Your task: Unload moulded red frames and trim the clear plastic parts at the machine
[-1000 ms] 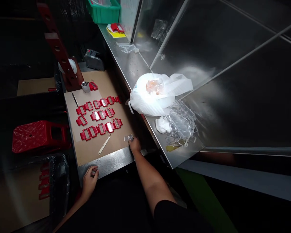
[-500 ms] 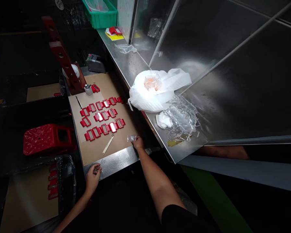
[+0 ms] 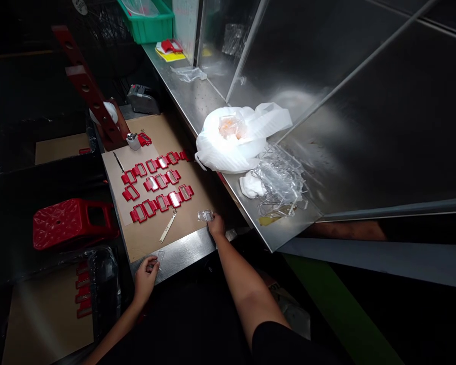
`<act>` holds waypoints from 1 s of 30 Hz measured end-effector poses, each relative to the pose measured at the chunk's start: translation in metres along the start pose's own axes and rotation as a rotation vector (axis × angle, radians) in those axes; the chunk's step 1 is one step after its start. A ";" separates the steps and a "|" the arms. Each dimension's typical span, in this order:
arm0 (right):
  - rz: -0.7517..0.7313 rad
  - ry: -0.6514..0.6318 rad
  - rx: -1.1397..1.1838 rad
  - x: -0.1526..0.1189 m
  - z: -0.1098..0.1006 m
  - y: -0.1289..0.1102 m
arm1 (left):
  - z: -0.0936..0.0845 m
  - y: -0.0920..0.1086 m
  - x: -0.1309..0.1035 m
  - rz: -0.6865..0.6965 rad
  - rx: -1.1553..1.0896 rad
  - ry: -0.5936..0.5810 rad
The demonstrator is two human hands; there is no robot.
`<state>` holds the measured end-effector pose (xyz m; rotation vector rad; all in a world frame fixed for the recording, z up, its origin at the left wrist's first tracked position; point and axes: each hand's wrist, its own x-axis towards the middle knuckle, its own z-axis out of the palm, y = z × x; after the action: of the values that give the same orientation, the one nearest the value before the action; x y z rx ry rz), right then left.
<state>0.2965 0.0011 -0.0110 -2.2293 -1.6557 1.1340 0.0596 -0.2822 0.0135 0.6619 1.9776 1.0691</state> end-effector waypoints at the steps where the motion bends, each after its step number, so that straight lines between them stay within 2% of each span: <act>1: 0.004 0.005 0.001 -0.001 0.000 -0.001 | 0.000 0.001 0.000 0.000 -0.002 -0.001; 6: 0.032 0.009 0.080 -0.005 0.000 -0.004 | 0.003 0.001 -0.001 -0.001 -0.003 -0.006; 11: 0.089 -0.033 0.281 -0.009 0.002 0.002 | 0.007 0.001 -0.004 0.010 0.007 -0.012; 17: 0.137 -0.080 0.530 -0.025 -0.006 0.015 | 0.024 0.010 -0.003 0.047 -0.025 -0.044; 23: 0.177 -0.116 0.672 -0.056 -0.021 0.036 | 0.063 0.035 0.002 0.077 -0.074 -0.130; 27: 0.209 -0.232 0.679 -0.078 -0.032 0.055 | 0.106 0.054 0.010 0.083 -0.142 -0.206; 30: 0.253 -0.306 0.643 -0.082 -0.041 0.064 | 0.139 0.060 0.011 0.058 -0.154 -0.254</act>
<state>0.3631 -0.0819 0.0240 -1.9274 -0.8872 1.8271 0.1723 -0.1803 0.0127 0.7363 1.6506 1.1012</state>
